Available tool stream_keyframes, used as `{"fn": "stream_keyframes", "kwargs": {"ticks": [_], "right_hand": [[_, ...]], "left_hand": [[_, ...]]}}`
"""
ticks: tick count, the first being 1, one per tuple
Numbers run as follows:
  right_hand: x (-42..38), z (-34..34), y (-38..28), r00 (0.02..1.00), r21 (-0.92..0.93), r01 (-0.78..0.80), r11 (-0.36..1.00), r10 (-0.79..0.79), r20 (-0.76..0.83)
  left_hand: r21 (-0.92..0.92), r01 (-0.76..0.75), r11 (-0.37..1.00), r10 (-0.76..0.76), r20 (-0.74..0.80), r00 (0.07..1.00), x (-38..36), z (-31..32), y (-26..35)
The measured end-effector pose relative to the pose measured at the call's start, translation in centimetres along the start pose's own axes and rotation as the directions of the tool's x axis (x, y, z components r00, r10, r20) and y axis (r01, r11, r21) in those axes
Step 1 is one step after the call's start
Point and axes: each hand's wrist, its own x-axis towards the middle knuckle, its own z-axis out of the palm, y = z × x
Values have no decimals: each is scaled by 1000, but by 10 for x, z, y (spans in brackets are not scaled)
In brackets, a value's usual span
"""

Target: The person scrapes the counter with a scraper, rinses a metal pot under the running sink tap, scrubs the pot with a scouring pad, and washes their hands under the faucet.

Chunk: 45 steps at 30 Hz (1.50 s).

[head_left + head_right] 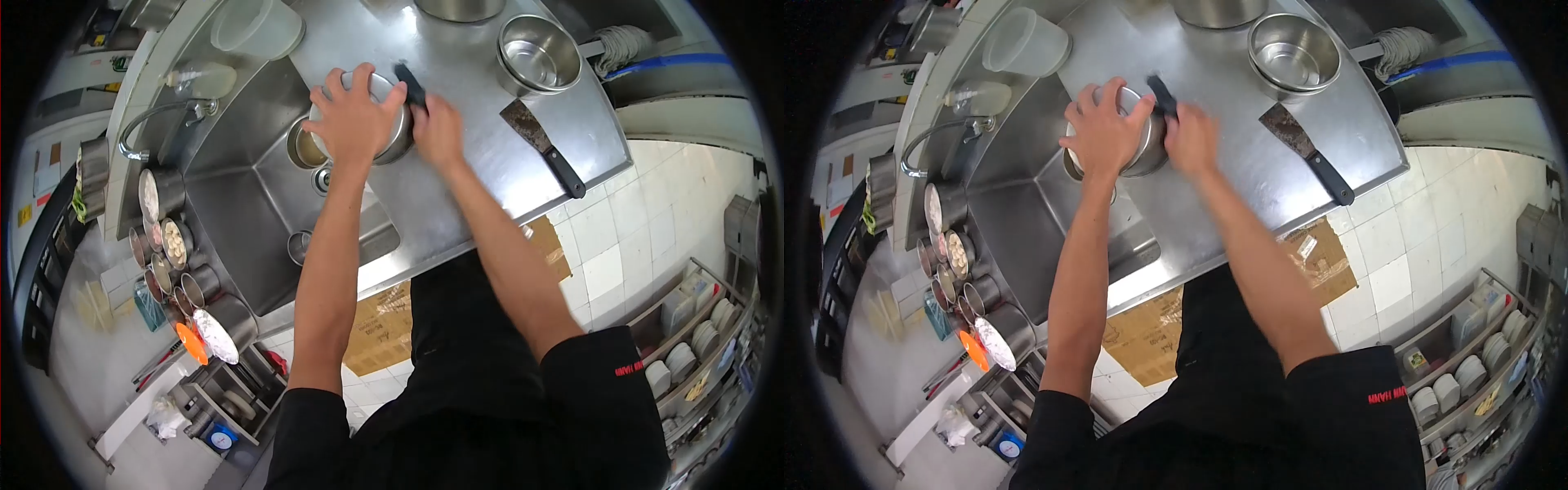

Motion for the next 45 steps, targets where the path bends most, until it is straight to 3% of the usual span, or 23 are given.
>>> {"fn": "stream_keyframes", "kwargs": {"ticks": [4,6,8,10,13,15,17,18,20,23,24,25,26,28,29,31,35,38,40,42,43,44,45], "right_hand": [[-28,-12,-10,983,117,-170,979,176,-43],[18,-16,4,973,-114,-55,992,79,219],[79,-16,6,891,-2,11,1000,-9,453],[114,0,6,845,-9,-75,997,68,531],[102,10,5,926,9,32,999,-33,376],[67,-2,15,961,141,74,987,-108,255],[12,-29,-7,977,117,-129,985,106,187],[-14,-25,-5,983,96,-128,987,114,142],[-51,-17,6,991,70,-113,991,107,79],[-51,-27,3,995,18,-61,998,59,76],[-47,-34,1,956,225,-267,937,227,188],[-46,-41,0,874,394,-470,790,354,334],[-49,-49,0,879,404,-464,788,355,317],[-51,-69,0,787,498,-616,610,504,356],[-53,-74,4,779,515,-624,587,519,353],[-58,-80,10,802,577,-589,566,501,326],[-57,-76,13,843,630,-522,575,460,278],[-54,-73,4,838,555,-536,637,480,259],[-56,-62,8,825,479,-561,675,507,250],[-58,-48,8,966,278,-253,927,256,27],[-59,-51,4,986,178,-152,972,161,-37],[-54,-49,3,987,176,-152,973,160,-30],[-45,-46,6,994,106,-94,990,99,-42]], "left_hand": [[50,-116,992,117,-1,993,-1,-2,-1],[46,-179,983,177,30,984,0,-3,-6],[35,-251,967,250,31,968,4,-5,-5],[27,-322,946,321,29,946,5,-5,-6],[-10,-330,944,330,17,944,8,-4,-9],[2,-310,951,310,6,951,13,-6,-10],[15,-216,976,216,23,976,11,-4,-6],[16,-216,976,216,25,976,11,-2,-5],[10,-43,999,44,-68,997,16,4,4],[-69,40,997,-38,23,999,28,-1,15],[-96,78,992,-68,102,992,32,-3,17],[-116,96,989,-76,169,983,35,-5,16],[-115,77,990,-58,165,985,38,-6,13],[-112,89,990,-56,269,962,41,-12,12],[-115,87,990,-54,265,963,43,-14,12],[-46,48,998,-28,364,931,45,-24,11],[31,18,999,-28,381,924,46,-28,17],[103,7,995,-41,329,943,36,-17,21],[72,26,997,-40,200,979,21,-9,22],[58,1,998,-11,169,986,7,-4,23],[48,-29,998,22,133,991,1,-3,22],[47,-22,999,15,135,991,-3,-3,20],[55,-122,991,113,147,983,-6,-6,18]]}}
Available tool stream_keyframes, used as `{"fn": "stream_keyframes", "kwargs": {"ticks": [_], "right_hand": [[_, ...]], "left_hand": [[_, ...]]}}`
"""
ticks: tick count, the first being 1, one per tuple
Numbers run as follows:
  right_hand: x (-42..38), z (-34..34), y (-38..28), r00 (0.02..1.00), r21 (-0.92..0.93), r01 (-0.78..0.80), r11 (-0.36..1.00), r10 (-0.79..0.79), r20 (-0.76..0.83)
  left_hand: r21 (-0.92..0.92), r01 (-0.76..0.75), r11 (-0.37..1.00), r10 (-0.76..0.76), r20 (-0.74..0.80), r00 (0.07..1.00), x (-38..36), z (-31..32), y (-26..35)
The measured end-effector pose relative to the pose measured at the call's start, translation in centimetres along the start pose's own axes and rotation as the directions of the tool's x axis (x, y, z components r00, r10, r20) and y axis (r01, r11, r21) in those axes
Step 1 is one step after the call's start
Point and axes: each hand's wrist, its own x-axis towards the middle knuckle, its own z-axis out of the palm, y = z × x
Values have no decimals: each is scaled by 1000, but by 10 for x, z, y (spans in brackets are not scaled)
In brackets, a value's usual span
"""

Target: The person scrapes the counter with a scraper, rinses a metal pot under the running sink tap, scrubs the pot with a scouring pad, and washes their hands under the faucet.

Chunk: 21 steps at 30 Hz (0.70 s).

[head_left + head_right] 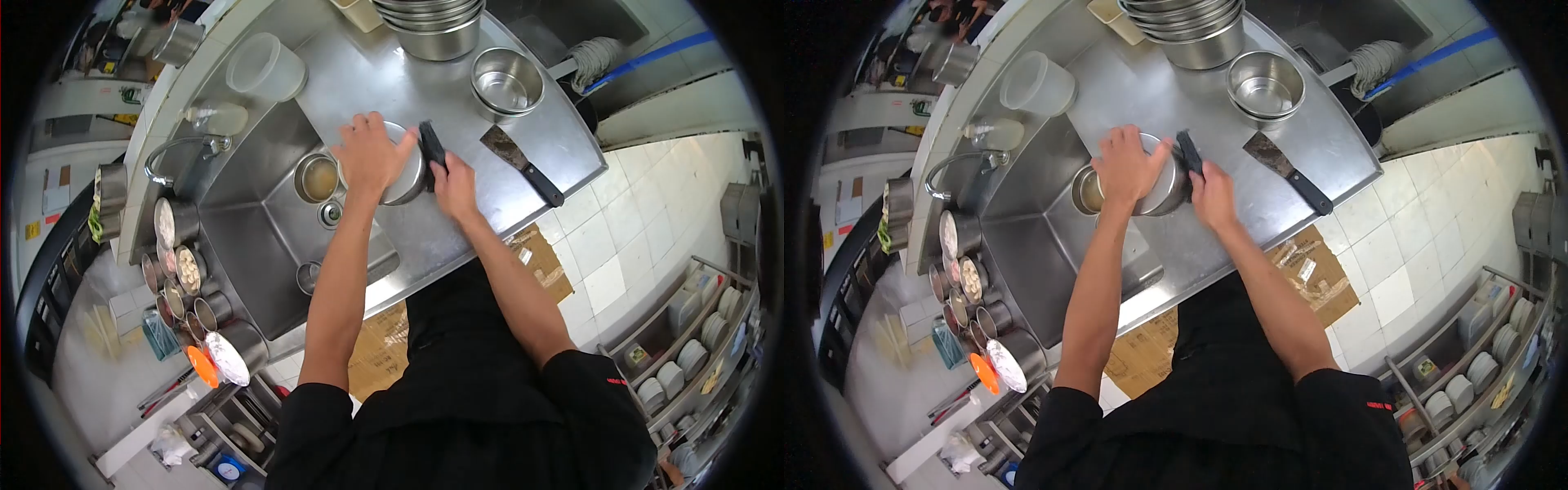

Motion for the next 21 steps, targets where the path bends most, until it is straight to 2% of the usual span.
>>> {"fn": "stream_keyframes", "kwargs": {"ticks": [1,2,4,8,9,11,12,14,17,18,19,21], "right_hand": [[11,4,1,998,-67,63,996,-63,-1],[32,8,4,998,-68,64,996,-64,8],[60,11,4,975,-14,192,981,-189,115],[-7,15,9,996,-30,79,996,-77,46],[3,16,7,996,-28,82,996,-81,45],[22,15,0,989,-70,97,993,-88,122],[50,20,1,968,-116,199,973,-177,176],[99,22,-15,913,-87,137,987,-92,398],[116,37,-13,878,-129,218,967,-136,458],[100,35,-8,914,-44,176,983,-147,378],[77,26,-6,913,-41,177,983,-148,381],[37,11,-3,971,-78,50,996,-30,236]], "left_hand": [[23,-99,995,98,8,995,-2,-2,-2],[20,-91,996,91,10,996,1,-5,-2],[16,-138,990,138,-17,990,1,-3,-6],[-68,-143,987,145,16,989,18,-7,-18],[-56,-213,975,213,-15,977,24,-6,-20],[-29,-339,940,338,-38,940,19,-1,-28],[-29,-375,927,373,-68,926,20,-2,-29],[-33,-373,927,372,-33,928,20,-3,-30],[-37,-385,922,383,-38,923,23,-5,-32],[-59,-375,925,373,-46,927,22,-7,-33],[-83,-360,929,356,-57,933,23,-8,-34],[-70,-389,918,381,-105,918,26,-1,-37]]}}
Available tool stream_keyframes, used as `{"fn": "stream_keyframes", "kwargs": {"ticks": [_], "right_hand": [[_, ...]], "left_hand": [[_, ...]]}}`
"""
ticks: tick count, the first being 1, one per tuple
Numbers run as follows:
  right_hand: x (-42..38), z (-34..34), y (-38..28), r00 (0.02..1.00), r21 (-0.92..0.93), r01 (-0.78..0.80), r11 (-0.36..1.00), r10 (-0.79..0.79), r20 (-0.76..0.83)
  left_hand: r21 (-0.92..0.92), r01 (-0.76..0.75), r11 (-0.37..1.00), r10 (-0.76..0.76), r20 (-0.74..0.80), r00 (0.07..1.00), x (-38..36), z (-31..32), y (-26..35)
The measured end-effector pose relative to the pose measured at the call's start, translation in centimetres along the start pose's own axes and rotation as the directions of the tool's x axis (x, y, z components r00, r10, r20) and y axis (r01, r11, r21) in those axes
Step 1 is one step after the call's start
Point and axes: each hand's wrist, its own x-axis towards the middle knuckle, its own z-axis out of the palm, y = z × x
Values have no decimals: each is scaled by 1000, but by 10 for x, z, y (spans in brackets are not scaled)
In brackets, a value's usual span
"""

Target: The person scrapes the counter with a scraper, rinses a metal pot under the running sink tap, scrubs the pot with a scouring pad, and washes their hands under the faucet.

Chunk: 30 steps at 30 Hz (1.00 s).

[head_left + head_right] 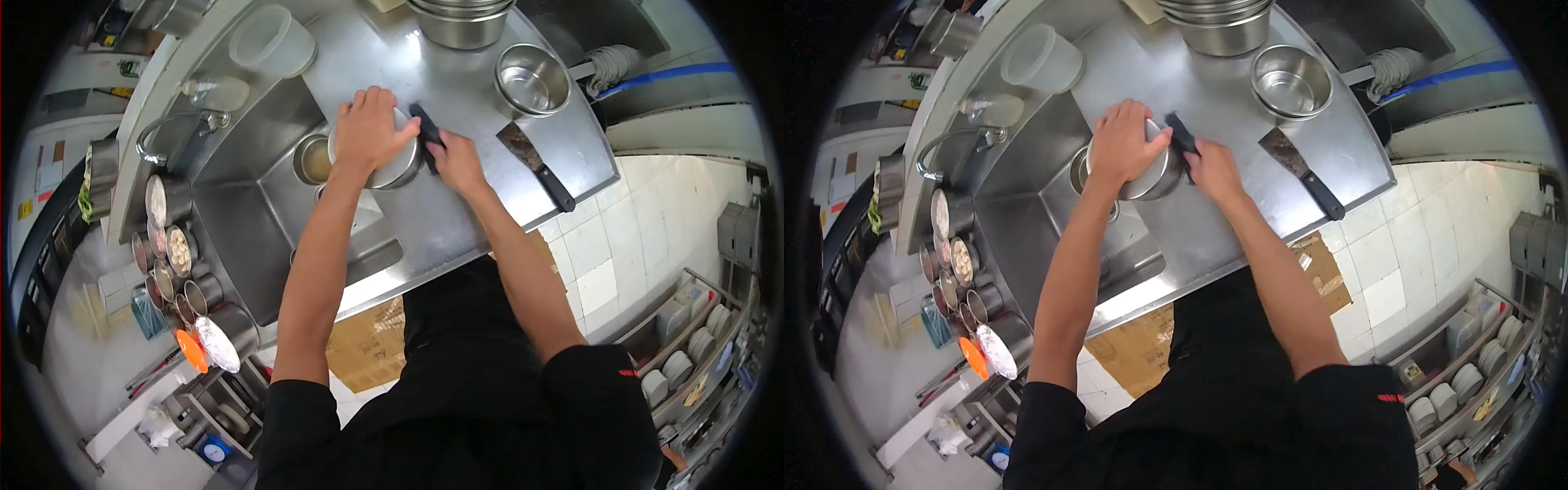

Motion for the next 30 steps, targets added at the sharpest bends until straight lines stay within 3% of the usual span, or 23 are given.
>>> {"fn": "stream_keyframes", "kwargs": {"ticks": [1,3,5,8,10,12,13,15,18,19,28,30], "right_hand": [[2,-3,-4,1000,8,-9,1000,9,11],[20,-13,-9,981,-56,-30,998,40,190],[67,-8,-11,972,-98,66,993,-42,232],[78,13,-10,983,-119,100,988,-80,165],[48,15,-7,991,-114,108,988,-97,97],[23,10,-9,1000,-61,-3,998,3,1],[11,8,-12,1000,-55,7,998,-7,3],[0,0,-18,989,-39,-144,989,144,15],[-1,-1,-3,982,-15,-189,982,189,-11],[1,-4,-1,958,79,-284,956,279,71],[-28,-20,-1,954,206,-300,932,289,80],[-37,-24,-8,905,338,-420,842,418,85]], "left_hand": [[11,-51,999,52,-37,998,-1,2,-2],[7,-68,998,68,-1,998,-3,2,-4],[6,-101,995,101,-18,995,2,2,-4],[-42,-6,999,5,-35,999,1,1,-3],[8,-23,1000,23,-67,997,-5,4,-6],[50,45,998,-41,-79,996,-1,3,-4],[46,94,995,-93,-21,995,-1,-1,-1],[49,141,989,-139,-32,990,-4,-4,6],[37,202,979,-201,-40,979,-1,-5,11],[20,253,967,-251,-55,966,-2,-5,11],[-115,457,882,-466,-82,881,-8,-2,33],[-137,469,872,-484,-105,869,-12,0,35]]}}
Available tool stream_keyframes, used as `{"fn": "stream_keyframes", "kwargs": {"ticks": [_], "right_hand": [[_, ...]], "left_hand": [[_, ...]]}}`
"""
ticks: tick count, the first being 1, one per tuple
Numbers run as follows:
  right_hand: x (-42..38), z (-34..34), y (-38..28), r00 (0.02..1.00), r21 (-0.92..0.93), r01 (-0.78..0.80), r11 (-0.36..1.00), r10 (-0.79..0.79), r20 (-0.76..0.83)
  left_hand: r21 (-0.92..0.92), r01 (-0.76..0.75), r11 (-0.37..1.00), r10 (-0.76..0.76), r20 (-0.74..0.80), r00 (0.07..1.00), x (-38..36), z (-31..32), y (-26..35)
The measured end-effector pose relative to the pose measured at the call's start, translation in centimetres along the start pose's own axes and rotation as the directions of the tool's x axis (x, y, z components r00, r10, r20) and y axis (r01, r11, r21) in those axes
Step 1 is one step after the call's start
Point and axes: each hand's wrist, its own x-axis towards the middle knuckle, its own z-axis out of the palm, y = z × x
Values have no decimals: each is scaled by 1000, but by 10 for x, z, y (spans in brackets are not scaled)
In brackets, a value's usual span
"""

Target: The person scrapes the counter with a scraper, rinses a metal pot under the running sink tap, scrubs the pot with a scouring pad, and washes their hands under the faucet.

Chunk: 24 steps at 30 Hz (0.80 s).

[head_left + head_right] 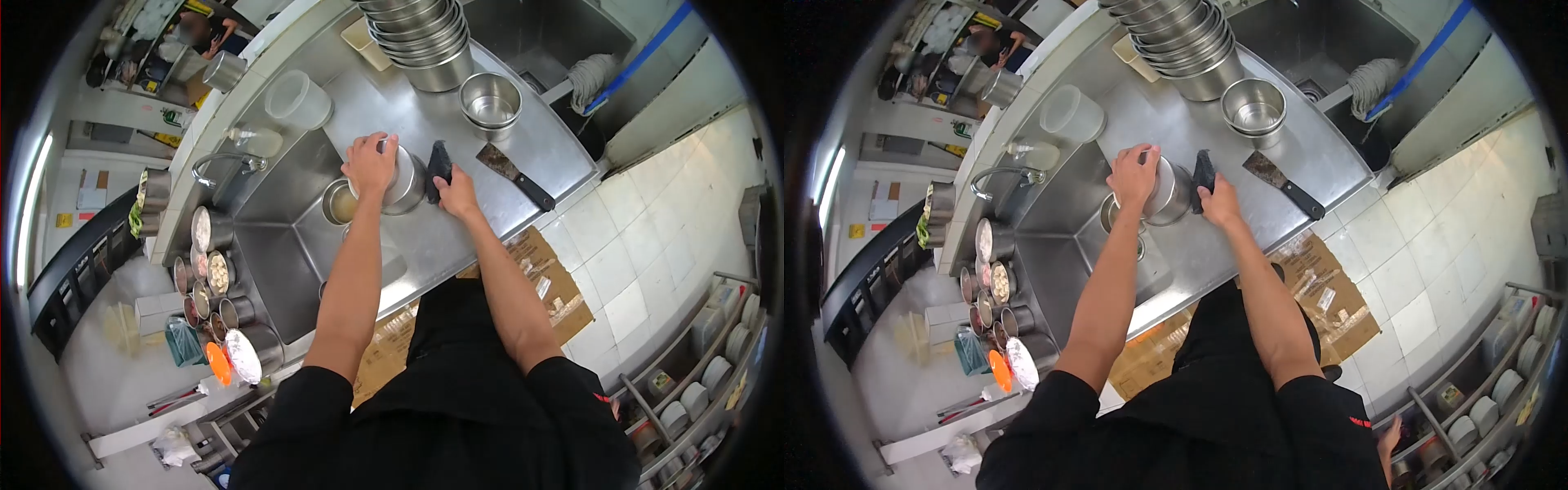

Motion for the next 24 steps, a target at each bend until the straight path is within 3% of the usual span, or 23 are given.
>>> {"fn": "stream_keyframes", "kwargs": {"ticks": [4,6,9,11,12,14,16,18,24], "right_hand": [[-10,1,21,994,-15,79,997,-80,-72],[-14,2,26,988,81,72,994,-61,-139],[-19,-3,29,988,101,73,992,-59,-141],[-22,-3,26,990,103,59,993,-45,-137],[-24,-3,21,991,108,49,993,-35,-130],[-27,-4,16,989,88,61,994,-48,-140],[-25,0,23,986,69,73,995,-61,-158],[-21,2,31,979,-74,106,992,-117,-169],[-26,9,34,959,-151,186,971,-213,-188]], "left_hand": [[-124,-47,991,39,-69,997,-7,11,-7],[-175,-96,980,85,-71,994,-1,9,-19],[-280,-119,952,144,69,987,2,6,-27],[-70,-196,978,204,148,968,-2,-1,-24],[-75,-196,978,206,153,967,-5,-3,-20],[85,-261,962,246,159,956,-15,-2,-14],[93,-263,960,246,166,955,-17,0,-13],[91,-272,958,255,169,952,-16,0,-9],[107,-252,962,228,197,954,-17,-3,-3]]}}
